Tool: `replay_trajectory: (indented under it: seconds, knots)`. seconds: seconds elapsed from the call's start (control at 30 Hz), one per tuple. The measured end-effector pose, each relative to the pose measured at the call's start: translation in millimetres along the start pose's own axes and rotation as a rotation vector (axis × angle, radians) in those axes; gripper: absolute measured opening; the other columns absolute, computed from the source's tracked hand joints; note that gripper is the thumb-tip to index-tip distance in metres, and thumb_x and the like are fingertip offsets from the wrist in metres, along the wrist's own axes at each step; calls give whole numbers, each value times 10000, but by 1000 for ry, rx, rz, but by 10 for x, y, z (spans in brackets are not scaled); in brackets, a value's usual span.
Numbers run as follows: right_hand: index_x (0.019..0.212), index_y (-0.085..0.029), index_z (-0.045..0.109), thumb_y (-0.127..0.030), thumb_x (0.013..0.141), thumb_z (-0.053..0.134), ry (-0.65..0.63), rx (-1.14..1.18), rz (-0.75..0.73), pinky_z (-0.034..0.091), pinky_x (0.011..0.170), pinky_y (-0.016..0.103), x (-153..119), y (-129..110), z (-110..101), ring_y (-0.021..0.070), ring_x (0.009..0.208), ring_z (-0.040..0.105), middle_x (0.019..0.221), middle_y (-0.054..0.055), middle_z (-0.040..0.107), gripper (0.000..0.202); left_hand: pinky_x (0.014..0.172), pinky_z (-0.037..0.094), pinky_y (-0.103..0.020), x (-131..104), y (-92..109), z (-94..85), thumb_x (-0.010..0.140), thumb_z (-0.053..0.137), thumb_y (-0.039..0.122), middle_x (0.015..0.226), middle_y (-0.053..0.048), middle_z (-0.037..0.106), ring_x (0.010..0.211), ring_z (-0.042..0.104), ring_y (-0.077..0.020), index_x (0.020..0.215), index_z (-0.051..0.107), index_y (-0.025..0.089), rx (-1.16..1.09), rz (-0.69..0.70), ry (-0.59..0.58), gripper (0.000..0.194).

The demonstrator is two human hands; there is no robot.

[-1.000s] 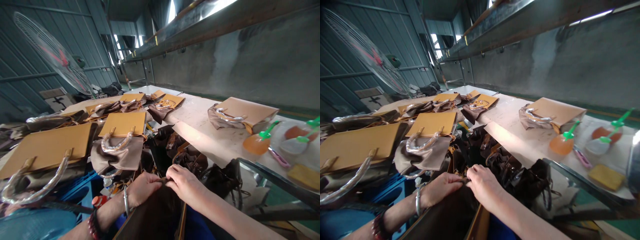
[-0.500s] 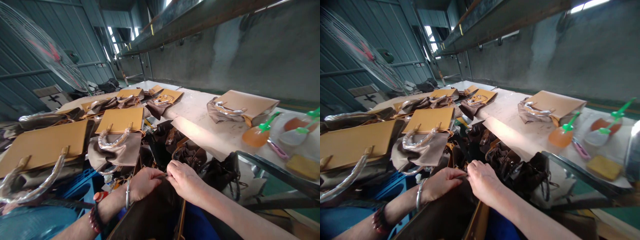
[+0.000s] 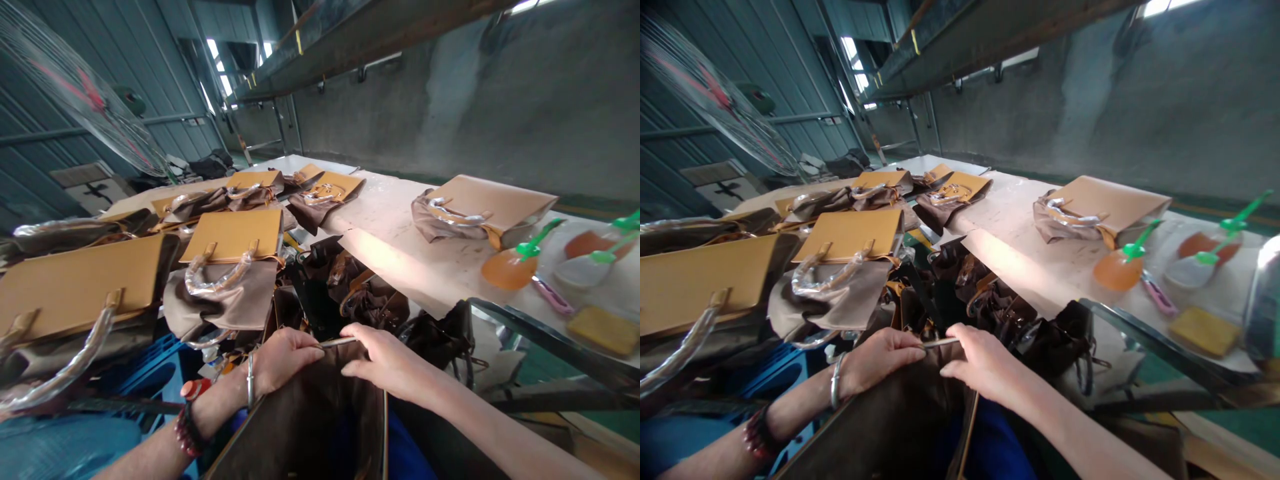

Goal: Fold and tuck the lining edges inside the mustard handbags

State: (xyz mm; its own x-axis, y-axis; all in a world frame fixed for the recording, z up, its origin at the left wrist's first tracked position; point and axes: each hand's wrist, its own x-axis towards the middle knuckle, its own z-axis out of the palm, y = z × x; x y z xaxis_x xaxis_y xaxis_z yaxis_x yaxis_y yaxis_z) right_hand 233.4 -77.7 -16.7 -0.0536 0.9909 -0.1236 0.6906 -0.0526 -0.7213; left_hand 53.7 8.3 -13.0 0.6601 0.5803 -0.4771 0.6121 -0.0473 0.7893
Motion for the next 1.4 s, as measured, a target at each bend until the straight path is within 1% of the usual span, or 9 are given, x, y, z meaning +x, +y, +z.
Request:
replay_trajectory:
  seconds: [0.17, 0.37, 0.47, 0.57, 0.7, 0.9, 1.13, 1.27, 1.4]
  knots:
    - [950, -196, 597, -212, 775, 491, -36, 27, 39, 394, 700, 235, -36, 75, -23, 161, 828, 596, 878, 27, 657, 205, 549, 354, -208, 9, -66, -10, 695, 507, 429, 619, 2, 556, 586, 464, -122, 698, 633, 132, 6, 12, 12, 323]
    - [793, -187, 605, -243, 813, 444, -78, 50, 20, 355, 580, 213, -30, 196, 55, 126, 657, 570, 698, -9, 623, 172, 549, 352, -212, 67, -189, 22, 702, 521, 404, 591, 3, 562, 586, 474, -123, 670, 637, 124, -14, 42, -2, 304]
    - [732, -188, 583, -257, 817, 439, -102, 65, 25, 335, 553, 204, -33, 264, 81, 113, 622, 547, 644, -26, 588, 180, 683, 397, -233, 114, -247, 67, 689, 544, 375, 783, -27, 643, 733, 538, -158, 837, 654, 119, -141, 32, -45, 316]
    - [706, -184, 567, -262, 818, 431, -121, 78, 31, 317, 539, 201, -29, 330, 97, 103, 603, 518, 619, -36, 554, 193, 784, 392, -258, 174, -258, 94, 666, 573, 353, 923, -47, 644, 839, 543, -173, 984, 618, 115, -235, 6, -73, 400]
    - [715, -172, 582, -281, 818, 425, -175, 104, 41, 314, 523, 194, -6, 452, 139, 96, 589, 484, 601, -38, 522, 217, 760, 398, -259, 262, -255, 96, 641, 596, 381, 833, -41, 646, 776, 543, -161, 880, 643, 102, -258, -37, -143, 370]
    - [813, -171, 588, -307, 836, 392, -277, 90, 49, 348, 536, 186, 14, 617, 141, 103, 628, 501, 669, -24, 559, 240, 694, 392, -228, 369, -254, 130, 615, 613, 355, 750, -18, 628, 701, 521, -130, 849, 638, 92, -272, -96, -153, 353]
    - [883, -238, 524, -467, 716, 578, -279, -166, -30, 280, 531, 224, 134, 515, 68, 145, 612, 527, 657, -33, 569, 289, 623, 378, -202, 427, -209, 179, 661, 549, 329, 719, -5, 614, 645, 498, -113, 901, 629, 100, -205, -68, -200, 341]
    - [688, -216, 522, -446, 831, 423, -259, -285, -93, 200, 515, 253, 232, 459, 159, 144, 555, 497, 565, -10, 511, 288, 651, 385, -215, 463, -270, 187, 670, 533, 338, 753, -16, 629, 688, 520, -134, 900, 643, 97, -137, -5, -171, 351]
    - [619, -194, 467, -411, 876, 332, -280, -262, -127, 221, 529, 246, 292, 476, 246, 111, 542, 462, 567, -12, 487, 363, 698, 394, -226, 487, -322, 177, 679, 528, 318, 801, -24, 645, 739, 538, -148, 926, 642, 101, -140, -26, -154, 348]
